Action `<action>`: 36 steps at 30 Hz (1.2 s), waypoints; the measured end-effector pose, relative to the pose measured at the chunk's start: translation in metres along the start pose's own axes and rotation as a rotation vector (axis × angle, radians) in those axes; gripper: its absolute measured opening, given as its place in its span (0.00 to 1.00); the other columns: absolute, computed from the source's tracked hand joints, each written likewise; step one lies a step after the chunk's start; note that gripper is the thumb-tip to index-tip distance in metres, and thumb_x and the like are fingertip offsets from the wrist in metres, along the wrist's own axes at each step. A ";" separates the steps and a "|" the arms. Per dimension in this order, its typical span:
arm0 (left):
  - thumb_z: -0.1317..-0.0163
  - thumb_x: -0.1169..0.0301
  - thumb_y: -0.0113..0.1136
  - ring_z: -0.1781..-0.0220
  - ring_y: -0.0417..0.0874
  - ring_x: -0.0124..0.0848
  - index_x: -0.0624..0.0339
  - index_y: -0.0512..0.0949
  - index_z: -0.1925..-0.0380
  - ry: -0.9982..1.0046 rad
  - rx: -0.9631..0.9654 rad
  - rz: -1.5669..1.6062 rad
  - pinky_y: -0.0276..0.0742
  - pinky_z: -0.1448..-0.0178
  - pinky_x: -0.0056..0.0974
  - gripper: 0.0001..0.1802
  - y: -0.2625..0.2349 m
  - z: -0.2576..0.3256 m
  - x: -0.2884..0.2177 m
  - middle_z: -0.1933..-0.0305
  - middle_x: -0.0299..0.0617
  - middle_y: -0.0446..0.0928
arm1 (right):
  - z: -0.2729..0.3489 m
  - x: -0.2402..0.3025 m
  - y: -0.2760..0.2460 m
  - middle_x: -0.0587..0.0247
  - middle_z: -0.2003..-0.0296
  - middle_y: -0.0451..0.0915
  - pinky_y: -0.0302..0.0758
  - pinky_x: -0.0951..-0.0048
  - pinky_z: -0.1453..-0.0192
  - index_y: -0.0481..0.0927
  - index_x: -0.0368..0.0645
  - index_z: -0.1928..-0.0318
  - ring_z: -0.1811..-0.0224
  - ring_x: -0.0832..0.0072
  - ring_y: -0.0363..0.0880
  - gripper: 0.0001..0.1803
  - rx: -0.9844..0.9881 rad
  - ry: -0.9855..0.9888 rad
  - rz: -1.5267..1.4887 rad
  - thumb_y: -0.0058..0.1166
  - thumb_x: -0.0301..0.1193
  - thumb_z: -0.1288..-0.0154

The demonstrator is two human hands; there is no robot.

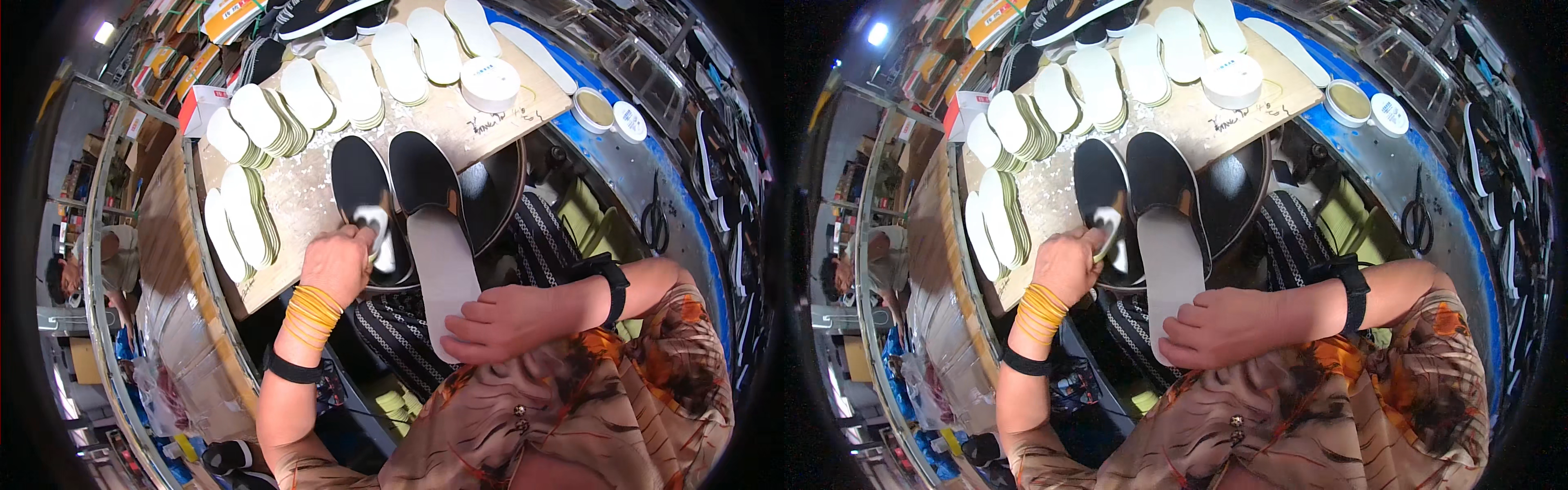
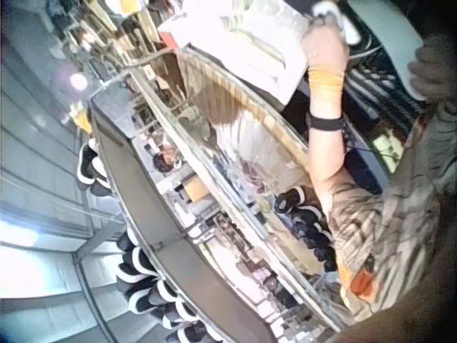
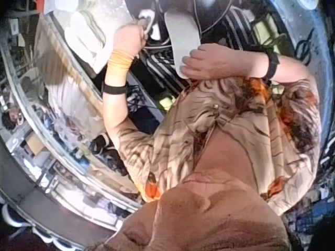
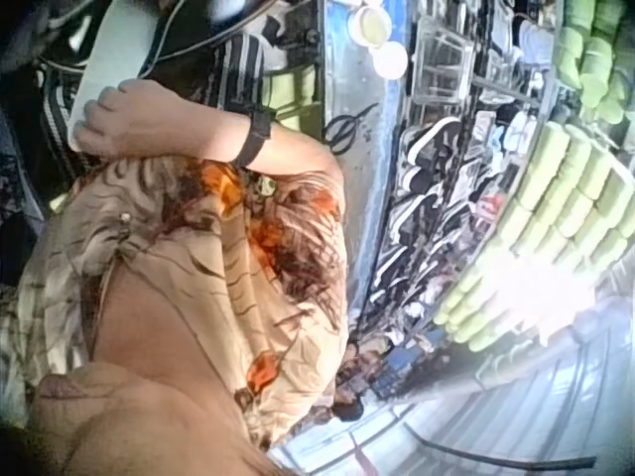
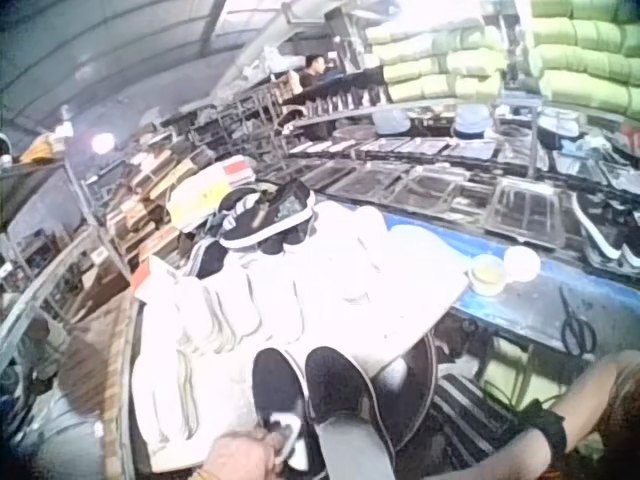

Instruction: Trimming excess rubber from shoe outsoles with scissors and inserting insoles into finished shoe uppers.

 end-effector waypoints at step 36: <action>0.63 0.58 0.70 0.53 0.75 0.45 0.64 0.71 0.55 -0.123 0.269 -0.140 0.70 0.47 0.42 0.35 0.038 -0.059 0.022 0.58 0.52 0.75 | 0.010 -0.019 0.000 0.68 0.71 0.69 0.68 0.79 0.73 0.70 0.41 0.65 0.71 0.77 0.70 0.12 -0.010 0.104 -0.072 0.48 0.32 0.51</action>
Point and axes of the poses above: each hand's wrist, its own z-axis away from the middle knuckle, its own y-axis out of the palm, x = y × z, the point moved 5 cm from there along -z, towards the middle knuckle
